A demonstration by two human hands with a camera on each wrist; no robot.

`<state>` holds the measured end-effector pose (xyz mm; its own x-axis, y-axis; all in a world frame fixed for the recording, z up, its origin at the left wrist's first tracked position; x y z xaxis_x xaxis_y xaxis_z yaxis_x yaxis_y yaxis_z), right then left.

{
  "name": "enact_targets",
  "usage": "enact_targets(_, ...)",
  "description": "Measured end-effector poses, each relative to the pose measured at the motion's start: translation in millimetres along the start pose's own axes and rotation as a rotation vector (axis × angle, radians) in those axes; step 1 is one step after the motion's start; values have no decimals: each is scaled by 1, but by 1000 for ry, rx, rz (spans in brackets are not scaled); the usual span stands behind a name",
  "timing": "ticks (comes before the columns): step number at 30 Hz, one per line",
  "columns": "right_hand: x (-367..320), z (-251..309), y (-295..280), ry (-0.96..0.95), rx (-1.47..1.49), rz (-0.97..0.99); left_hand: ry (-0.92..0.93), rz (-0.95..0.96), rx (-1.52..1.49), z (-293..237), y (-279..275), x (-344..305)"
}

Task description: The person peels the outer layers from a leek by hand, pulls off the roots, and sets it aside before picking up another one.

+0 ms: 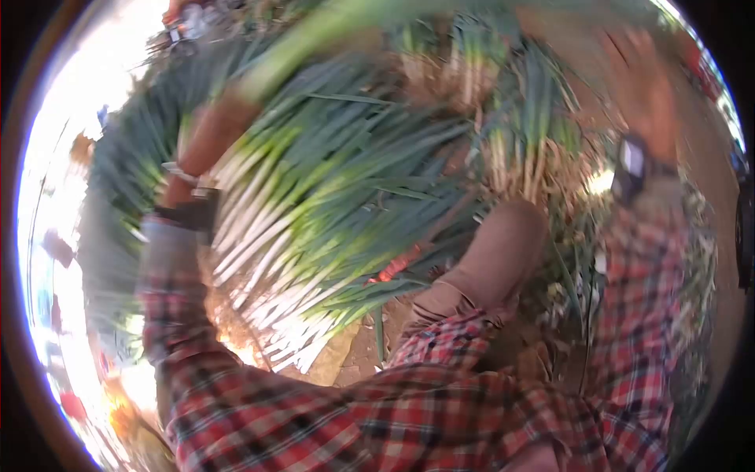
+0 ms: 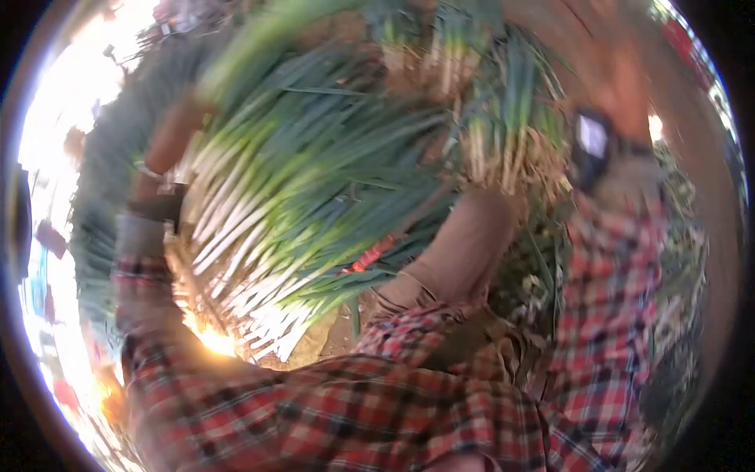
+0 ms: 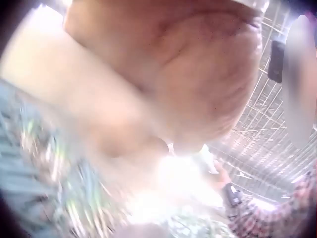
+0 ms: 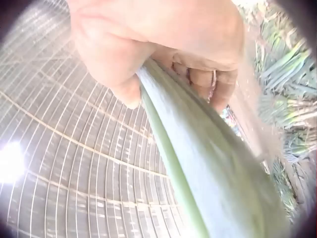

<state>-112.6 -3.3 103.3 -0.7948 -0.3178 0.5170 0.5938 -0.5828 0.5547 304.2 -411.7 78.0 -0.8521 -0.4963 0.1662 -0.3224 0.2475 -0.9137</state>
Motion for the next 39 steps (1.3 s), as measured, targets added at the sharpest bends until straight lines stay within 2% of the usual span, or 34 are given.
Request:
enact_targets(1,17,-9,-16,-124,-126,328,-33,-209,529,82,-28,22)
enact_targets(2,18,-14,-30,13,-102,500,147,-403,827,95,-49,22)
enact_targets(3,6,-15,-42,158,-76,652,-345,-471,633,43,-53,24)
enact_targets(4,-16,-20,-51,135,-301,427,-451,-545,732,105,-57,47)
enact_targets(5,-41,-23,-71,106,-517,200,-92,-640,566,105,-44,63)
enact_targets(6,-71,-15,-102,154,-686,151,-548,-403,524,58,-8,79)
enact_targets(7,-103,-12,-130,207,-838,111,-108,-528,772,176,44,125)
enact_targets(8,-136,-10,-174,334,-765,-102,341,-605,1248,121,114,130)
enact_targets(9,-171,-4,-217,457,-676,-309,248,-489,1017,80,186,139)
enact_targets(10,-203,9,-247,508,-726,-447,210,-197,147,41,258,158)
enact_targets(11,-236,14,-267,566,-790,-579,-90,148,-136,-36,308,147)
enact_targets(13,-296,33,-307,589,-760,-681,-356,591,-782,-133,400,144)
enact_targets(16,-351,49,-302,702,-774,-842,-410,801,-929,-230,501,156)
enact_targets(18,-370,48,-299,774,-731,-901,-407,979,-1012,-262,570,180)
enact_targets(19,-375,44,-297,823,-719,-896,-408,991,-1003,-276,599,189)
enact_targets(21,-369,31,-286,869,-695,-931,-392,819,-781,-297,654,211)
enact_targets(22,-371,25,-290,924,-698,-886,-389,830,-776,-290,698,222)
enact_targets(24,-366,15,-300,978,-680,-778,-142,899,-408,-271,779,243)
enact_targets(25,-356,9,-302,993,-685,-775,-138,897,-404,-289,776,243)
enact_targets(27,-325,-2,-310,995,-636,-758,-269,424,-65,-326,747,235)
enact_targets(28,-316,-9,-317,993,-624,-754,-473,664,-174,-346,717,242)
enact_targets(30,-289,-30,-336,954,-688,-576,-324,1011,-77,-345,734,245)
enact_targets(31,-271,-43,-344,950,-758,-506,109,1010,-236,-344,733,228)
enact_targets(32,-255,-61,-354,901,-763,-466,4,995,-375,-301,851,192)
enact_targets(33,-239,-78,-359,848,-768,-425,263,853,-679,-345,734,187)
enact_targets(34,-215,-93,-359,723,-836,-254,156,1164,-440,-386,663,192)
enact_targets(35,-186,-102,-344,699,-691,-272,125,1335,-577,-396,632,181)
enact_targets(37,-161,-124,-332,683,-598,-281,144,1565,-596,-413,568,170)
enact_targets(39,-148,-129,-319,723,-465,-247,140,1484,-654,-421,527,160)
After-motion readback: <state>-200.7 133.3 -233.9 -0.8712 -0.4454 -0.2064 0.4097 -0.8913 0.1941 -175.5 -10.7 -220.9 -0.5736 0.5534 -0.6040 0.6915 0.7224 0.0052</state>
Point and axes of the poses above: each hand's wrist, its own x-axis towards the middle knuckle, its own y-axis out of the palm, z = x × y, the point moved 2 cm from there along x, towards the middle knuckle, and after that the axes turned 12 degrees about -y, right-handed, at the moved point
